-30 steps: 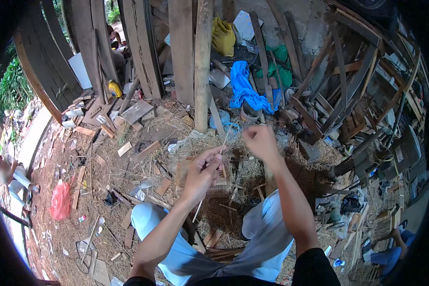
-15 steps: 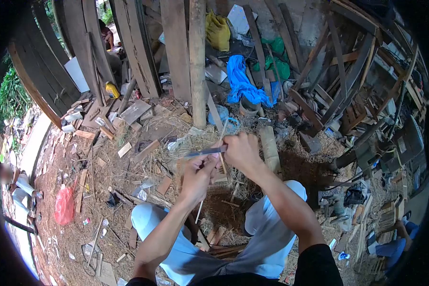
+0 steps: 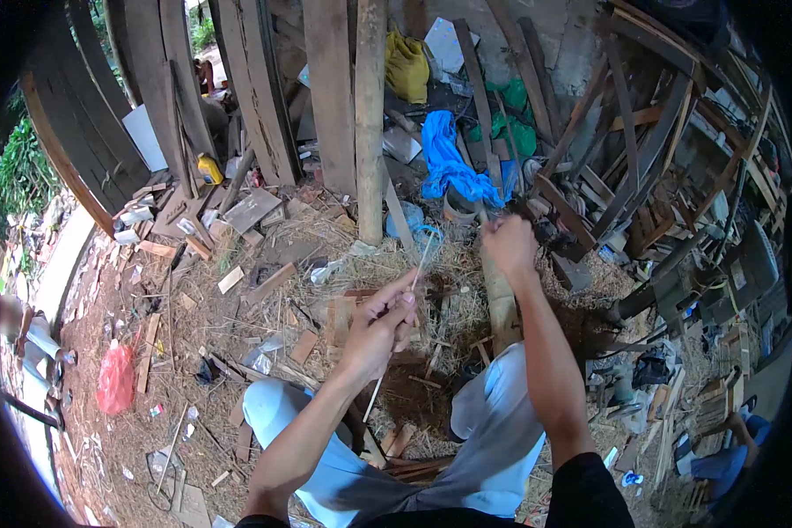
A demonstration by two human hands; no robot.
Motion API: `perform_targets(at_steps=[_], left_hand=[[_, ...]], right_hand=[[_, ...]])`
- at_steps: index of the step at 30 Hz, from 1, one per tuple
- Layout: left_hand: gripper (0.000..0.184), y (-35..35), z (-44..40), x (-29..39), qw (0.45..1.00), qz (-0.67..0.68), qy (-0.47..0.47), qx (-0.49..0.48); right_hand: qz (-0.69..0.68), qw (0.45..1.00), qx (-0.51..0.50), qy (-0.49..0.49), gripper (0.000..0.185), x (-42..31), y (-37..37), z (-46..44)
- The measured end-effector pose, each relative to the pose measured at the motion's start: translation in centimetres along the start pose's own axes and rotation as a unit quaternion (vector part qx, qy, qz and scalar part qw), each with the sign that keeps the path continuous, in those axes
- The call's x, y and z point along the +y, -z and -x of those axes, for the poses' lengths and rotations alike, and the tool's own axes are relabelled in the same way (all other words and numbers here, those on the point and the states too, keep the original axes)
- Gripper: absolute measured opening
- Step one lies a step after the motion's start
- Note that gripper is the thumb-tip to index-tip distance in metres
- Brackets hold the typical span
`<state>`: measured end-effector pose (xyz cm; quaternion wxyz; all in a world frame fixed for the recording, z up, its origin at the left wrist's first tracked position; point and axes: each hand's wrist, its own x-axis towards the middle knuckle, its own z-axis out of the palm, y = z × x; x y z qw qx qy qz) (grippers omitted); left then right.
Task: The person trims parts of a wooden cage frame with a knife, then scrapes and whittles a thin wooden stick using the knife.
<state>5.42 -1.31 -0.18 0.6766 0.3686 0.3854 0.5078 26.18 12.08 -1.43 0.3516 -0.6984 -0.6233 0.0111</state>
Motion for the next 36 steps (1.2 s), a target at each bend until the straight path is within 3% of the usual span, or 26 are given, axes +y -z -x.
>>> perform_targets(at_steps=[2, 4, 9, 11, 13, 15, 17, 19, 22, 23, 25, 26, 27, 29, 30, 32, 36], left_hand=[[0.040, 0.3, -0.3, -0.2, 0.999, 0.037, 0.007, 0.011], [0.041, 0.6, -0.7, 0.1, 0.996, 0.092, 0.018, -0.013], [0.041, 0.5, -0.3, 0.5, 0.995, 0.088, 0.024, -0.030], [0.042, 0.4, 0.0, 0.4, 0.997, 0.062, 0.025, -0.044], [0.041, 0.3, -0.1, 0.4, 0.999, 0.036, 0.029, -0.020], [0.042, 0.1, -0.2, 0.5, 0.999, 0.039, 0.034, -0.005], [0.042, 0.0, -0.2, 0.5, 0.998, 0.042, 0.037, 0.014], [0.041, 0.0, 0.1, 0.4, 0.998, 0.046, 0.043, 0.005], [0.041, -0.7, 0.9, 0.3, 0.998, 0.004, 0.044, -0.047], [0.041, -0.8, 0.8, 0.3, 0.998, 0.004, 0.041, -0.050], [0.041, -0.9, 0.7, -0.1, 0.998, 0.027, 0.031, -0.055], [0.038, -0.6, 0.2, -0.5, 0.999, -0.006, -0.013, -0.032], [0.038, -0.1, -0.3, -0.8, 0.999, 0.001, -0.015, -0.029], [0.031, 0.6, -1.3, -0.9, 0.998, -0.040, -0.018, 0.035], [0.022, 0.6, -1.4, -0.8, 0.998, -0.047, -0.039, 0.027], [0.017, 0.5, -1.4, -0.7, 0.997, -0.059, -0.033, 0.032], [0.014, 0.6, -1.1, -0.5, 0.994, -0.101, -0.012, 0.033]], right_hand=[[-0.062, 0.995, -0.049, 0.059, 0.020, -1.8, -0.3, 1.9], [-0.047, 0.970, -0.091, 0.221, 0.017, -4.4, 0.2, 4.3], [-0.012, 0.961, -0.111, 0.253, 0.013, -6.1, -0.7, 5.2], [-0.006, 0.985, -0.019, 0.171, 0.014, -5.7, -0.2, 3.7], [-0.011, 0.987, -0.043, 0.154, 0.016, -5.4, 0.0, 3.7], [0.015, 0.961, -0.135, 0.242, 0.017, -5.4, -0.1, 5.0], [0.027, 0.954, -0.146, 0.259, 0.017, -5.9, -0.3, 5.6], [-0.027, 0.973, -0.104, 0.203, 0.018, -5.7, 0.0, 4.9], [0.057, 0.996, -0.044, 0.057, 0.021, -1.9, -1.1, 0.4], [0.058, 0.996, -0.040, 0.057, 0.021, -0.5, -1.4, -0.3], [-0.038, 0.998, -0.046, 0.028, 0.028, 0.1, -0.6, -0.7], [-0.150, 0.984, -0.097, 0.000, 0.034, 0.3, -0.3, -0.3], [-0.145, 0.984, -0.101, 0.006, 0.034, -0.5, 0.1, 0.3], [-0.414, 0.859, -0.265, -0.144, 0.037, -2.2, 0.2, 1.6], [-0.412, 0.859, -0.270, -0.142, 0.037, -3.3, 0.7, 2.2], [-0.455, 0.810, -0.370, 0.032, 0.035, -4.9, 1.6, 3.5], [-0.468, 0.815, -0.338, -0.035, 0.025, -5.2, 2.0, 3.0]])
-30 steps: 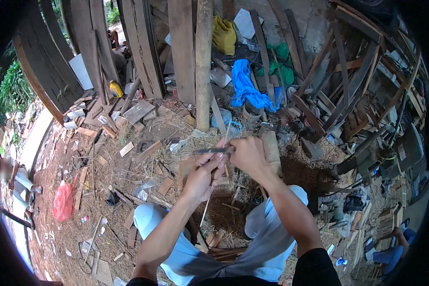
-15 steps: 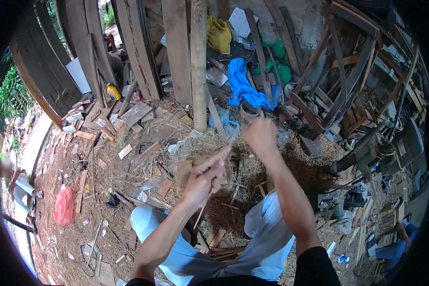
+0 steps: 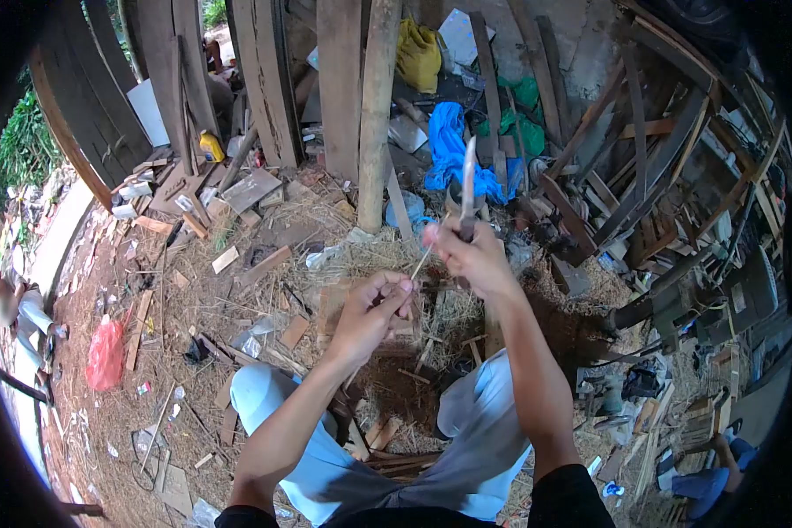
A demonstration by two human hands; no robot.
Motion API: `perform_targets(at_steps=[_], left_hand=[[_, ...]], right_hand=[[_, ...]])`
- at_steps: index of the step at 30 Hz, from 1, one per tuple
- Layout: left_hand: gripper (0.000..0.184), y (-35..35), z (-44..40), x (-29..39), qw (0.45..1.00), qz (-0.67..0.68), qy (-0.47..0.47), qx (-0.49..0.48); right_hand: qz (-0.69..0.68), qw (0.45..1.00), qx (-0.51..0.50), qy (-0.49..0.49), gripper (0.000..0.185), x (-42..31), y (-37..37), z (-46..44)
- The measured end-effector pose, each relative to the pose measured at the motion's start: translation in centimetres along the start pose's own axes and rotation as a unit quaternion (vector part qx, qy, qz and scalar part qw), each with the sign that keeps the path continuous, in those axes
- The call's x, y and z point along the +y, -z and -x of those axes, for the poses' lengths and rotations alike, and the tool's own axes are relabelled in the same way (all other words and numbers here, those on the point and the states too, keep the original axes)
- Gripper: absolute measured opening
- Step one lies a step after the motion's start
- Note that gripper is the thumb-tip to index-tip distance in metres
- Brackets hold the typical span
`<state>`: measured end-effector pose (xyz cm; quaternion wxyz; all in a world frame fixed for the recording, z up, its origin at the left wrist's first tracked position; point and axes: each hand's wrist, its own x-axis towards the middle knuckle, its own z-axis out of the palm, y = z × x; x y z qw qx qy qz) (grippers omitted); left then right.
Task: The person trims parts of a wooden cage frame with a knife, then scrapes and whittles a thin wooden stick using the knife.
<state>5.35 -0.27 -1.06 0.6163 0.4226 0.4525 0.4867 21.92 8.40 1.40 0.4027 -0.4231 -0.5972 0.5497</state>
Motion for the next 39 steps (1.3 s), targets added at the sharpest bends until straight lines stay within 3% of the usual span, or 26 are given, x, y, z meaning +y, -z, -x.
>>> perform_targets(at_steps=[1, 3, 7, 9, 11, 14, 16, 17, 19, 21, 23, 25, 28, 29, 31, 32, 33, 35, 36, 39], left_hand=[[0.014, 0.0, 0.1, -0.1, 1.000, 0.000, 0.003, -0.002], [0.015, 0.2, 0.1, -0.2, 0.998, -0.059, -0.028, -0.025], [0.016, 0.7, -0.4, -1.0, 0.990, -0.124, -0.062, -0.039], [0.016, 1.0, -0.7, -1.3, 0.973, -0.173, -0.146, -0.036], [0.016, 1.0, -0.5, -0.6, 0.978, -0.159, -0.132, -0.017], [0.015, 2.2, -0.8, 0.2, 0.982, -0.135, -0.103, 0.084], [0.012, 4.0, -2.1, 0.0, 0.968, 0.176, -0.133, 0.122], [0.012, 4.7, -2.5, 0.4, 0.967, 0.172, -0.135, 0.131], [0.010, 6.0, -2.9, 1.3, 0.925, 0.291, -0.174, 0.174], [0.013, 6.4, -2.9, 1.5, 0.920, 0.265, -0.207, 0.199], [0.019, 5.4, -2.7, 1.4, 0.931, 0.132, -0.259, 0.220], [0.023, 4.4, -2.7, 0.8, 0.942, 0.078, -0.247, 0.213], [0.028, 3.6, -2.8, 0.3, 0.948, 0.036, -0.255, 0.187], [0.028, 3.7, -2.6, 0.3, 0.949, 0.037, -0.254, 0.184], [0.029, 3.7, -1.9, 0.7, 0.974, -0.009, -0.183, 0.134], [0.029, 3.7, -1.8, 0.5, 0.976, -0.007, -0.180, 0.125], [0.029, 3.6, -1.7, 0.1, 0.985, -0.048, -0.146, 0.078], [0.029, 2.8, -1.5, -0.5, 0.990, -0.083, -0.109, 0.019], [0.029, 2.2, -1.2, -0.3, 0.987, -0.134, -0.093, 0.003], [0.027, 0.9, -0.4, 0.1, 0.974, -0.207, -0.091, -0.010]], right_hand=[[0.000, 1.000, 0.003, -0.002, 0.025, 0.1, 0.7, -0.3], [-0.096, 0.990, 0.106, 0.020, 0.022, 0.5, 2.3, -1.1], [-0.193, 0.967, 0.152, 0.068, 0.023, 0.9, 5.1, -1.4], [-0.207, 0.951, 0.215, 0.076, 0.023, 0.4, 5.7, -1.3], [-0.222, 0.946, 0.221, 0.085, 0.022, 0.3, 5.8, -1.3], [-0.230, 0.953, 0.185, 0.061, 0.024, 0.7, 5.8, -1.3], [-0.203, 0.969, 0.136, 0.026, 0.021, 0.3, 5.3, -1.0], [-0.173, 0.981, 0.093, -0.008, 0.019, 0.3, 4.9, -0.9], [-0.145, 0.988, 0.041, -0.022, 0.020, 0.7, 3.7, -1.0], [0.001, 0.996, -0.040, -0.079, 0.022, 0.8, 2.2, -0.7], [0.041, 0.996, -0.048, -0.064, 0.023, 1.7, 0.3, -0.5], [0.143, 0.973, -0.174, -0.048, 0.027, 0.7, -1.6, 0.3], [0.237, 0.955, -0.174, 0.029, 0.034, 2.6, -2.4, 0.1], [0.238, 0.956, -0.172, 0.027, 0.034, 2.8, -2.3, -0.1], [0.201, 0.979, -0.025, 0.036, 0.040, 1.7, -2.3, -0.4], [0.102, 0.988, -0.002, 0.113, 0.034, 3.0, -2.1, -1.1], [0.105, 0.988, 0.008, 0.109, 0.034, 2.5, -1.9, -0.9], [-0.066, 0.997, 0.026, 0.014, 0.034, 0.6, -1.7, -0.2], [-0.125, 0.991, 0.027, 0.028, 0.033, 0.1, -1.8, 0.0], [-0.129, 0.989, 0.035, 0.060, 0.031, 0.8, -0.6, -0.5]])
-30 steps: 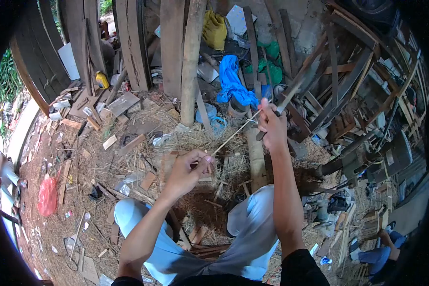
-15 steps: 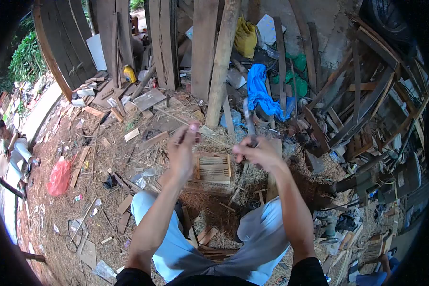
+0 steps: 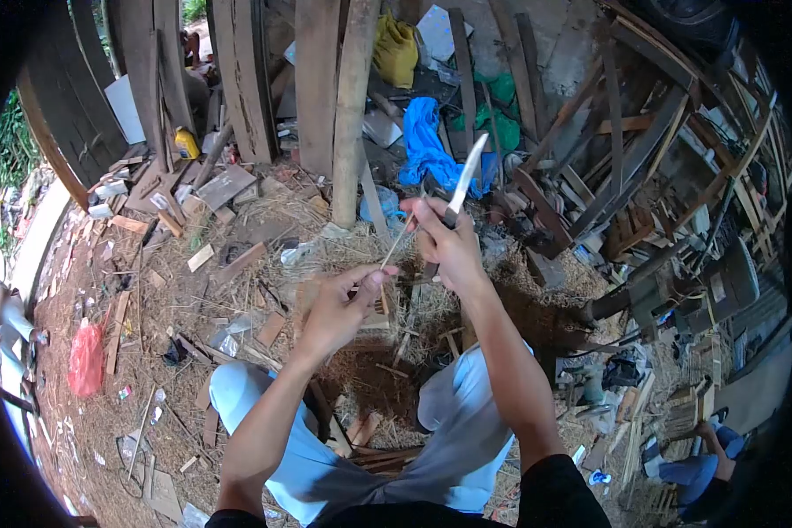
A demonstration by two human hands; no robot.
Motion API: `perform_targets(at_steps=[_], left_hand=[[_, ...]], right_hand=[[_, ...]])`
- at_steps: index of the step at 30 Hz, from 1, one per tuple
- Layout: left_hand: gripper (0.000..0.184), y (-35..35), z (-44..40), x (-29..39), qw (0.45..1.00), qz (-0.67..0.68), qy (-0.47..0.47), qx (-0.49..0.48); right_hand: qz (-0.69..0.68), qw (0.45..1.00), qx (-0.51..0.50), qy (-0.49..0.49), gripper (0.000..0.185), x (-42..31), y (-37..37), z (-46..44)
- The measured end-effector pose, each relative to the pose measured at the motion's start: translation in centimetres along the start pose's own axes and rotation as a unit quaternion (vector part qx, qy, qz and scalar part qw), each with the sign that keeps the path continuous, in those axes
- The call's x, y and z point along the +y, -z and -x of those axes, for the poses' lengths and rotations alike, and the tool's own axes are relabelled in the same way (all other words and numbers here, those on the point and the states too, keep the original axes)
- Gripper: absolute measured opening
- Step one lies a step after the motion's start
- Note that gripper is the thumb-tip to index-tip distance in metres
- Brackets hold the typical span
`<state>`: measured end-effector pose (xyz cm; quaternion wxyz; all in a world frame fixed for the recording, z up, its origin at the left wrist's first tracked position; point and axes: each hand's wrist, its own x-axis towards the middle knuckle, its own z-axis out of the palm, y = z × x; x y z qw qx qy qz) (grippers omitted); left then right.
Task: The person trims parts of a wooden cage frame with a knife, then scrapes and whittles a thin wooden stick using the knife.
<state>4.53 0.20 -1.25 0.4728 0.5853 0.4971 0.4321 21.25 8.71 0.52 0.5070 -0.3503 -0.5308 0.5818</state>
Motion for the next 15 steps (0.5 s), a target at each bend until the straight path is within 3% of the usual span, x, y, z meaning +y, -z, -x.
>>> perform_targets(at_steps=[6, 10, 11, 12, 13, 14, 15], left_hand=[[0.026, 0.2, -0.3, -0.8, 0.998, 0.058, -0.024, -0.027], [0.027, 0.1, 0.2, 0.2, 0.986, 0.161, 0.041, -0.020], [0.028, -0.1, 0.2, 0.4, 0.979, 0.199, 0.051, -0.004], [0.028, -0.1, 0.2, 0.4, 0.979, 0.196, 0.052, -0.002], [0.029, -0.1, 0.0, 0.2, 0.973, 0.222, 0.066, 0.008], [0.030, -0.1, -0.1, 0.1, 0.965, 0.248, 0.080, 0.017], [0.030, -0.1, 0.0, -0.1, 0.966, 0.245, 0.083, 0.016]], right_hand=[[-0.022, 0.994, 0.102, 0.044, 0.027, -1.3, 2.2, -0.6], [0.124, 0.985, 0.109, 0.058, 0.036, -0.4, 2.6, -0.7], [0.297, 0.943, 0.095, 0.117, 0.036, 0.1, 2.2, -0.4], [0.461, 0.867, 0.080, 0.173, 0.036, 0.4, 1.6, 0.0], [0.517, 0.848, 0.038, 0.115, 0.019, 0.7, 0.8, 0.4], [0.514, 0.849, 0.039, 0.115, 0.019, 1.0, 0.0, 1.0], [0.578, 0.804, 0.025, 0.134, 0.015, 0.9, -1.3, 1.7]])
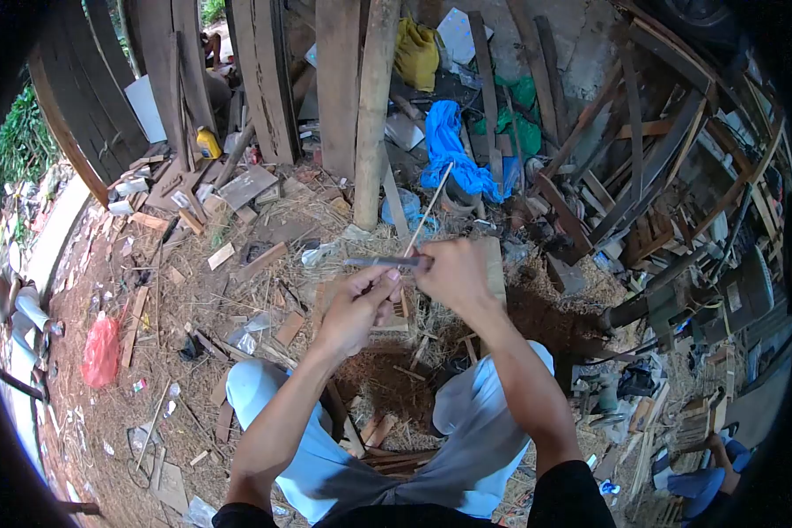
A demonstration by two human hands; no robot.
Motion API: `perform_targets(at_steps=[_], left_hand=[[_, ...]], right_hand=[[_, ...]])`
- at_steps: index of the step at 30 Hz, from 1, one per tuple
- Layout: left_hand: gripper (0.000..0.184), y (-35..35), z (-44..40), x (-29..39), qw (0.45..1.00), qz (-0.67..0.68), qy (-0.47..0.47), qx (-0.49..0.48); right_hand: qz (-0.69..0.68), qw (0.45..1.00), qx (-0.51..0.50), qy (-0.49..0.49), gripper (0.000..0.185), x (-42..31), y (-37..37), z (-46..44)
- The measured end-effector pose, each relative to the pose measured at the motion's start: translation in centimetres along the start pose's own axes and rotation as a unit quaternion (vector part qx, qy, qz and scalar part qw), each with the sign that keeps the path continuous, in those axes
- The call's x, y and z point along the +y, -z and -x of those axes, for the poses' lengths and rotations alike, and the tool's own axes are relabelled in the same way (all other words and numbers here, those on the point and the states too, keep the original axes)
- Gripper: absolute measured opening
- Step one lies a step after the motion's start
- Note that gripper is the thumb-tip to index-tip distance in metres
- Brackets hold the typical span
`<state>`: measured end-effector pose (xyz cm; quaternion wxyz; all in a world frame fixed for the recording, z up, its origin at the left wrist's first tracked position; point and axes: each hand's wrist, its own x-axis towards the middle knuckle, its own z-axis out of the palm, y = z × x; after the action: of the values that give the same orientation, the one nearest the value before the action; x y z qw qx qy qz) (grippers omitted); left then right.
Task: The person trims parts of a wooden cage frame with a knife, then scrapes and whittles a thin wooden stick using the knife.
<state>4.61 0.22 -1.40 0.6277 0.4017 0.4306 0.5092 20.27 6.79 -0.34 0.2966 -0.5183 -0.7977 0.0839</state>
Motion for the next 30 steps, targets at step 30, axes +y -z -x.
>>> perform_targets(at_steps=[30], left_hand=[[0.030, -1.0, 1.0, 0.7, 0.999, -0.037, 0.023, 0.007]], right_hand=[[0.138, 0.984, 0.054, -0.095, 0.017, 3.4, -0.4, -1.8]])
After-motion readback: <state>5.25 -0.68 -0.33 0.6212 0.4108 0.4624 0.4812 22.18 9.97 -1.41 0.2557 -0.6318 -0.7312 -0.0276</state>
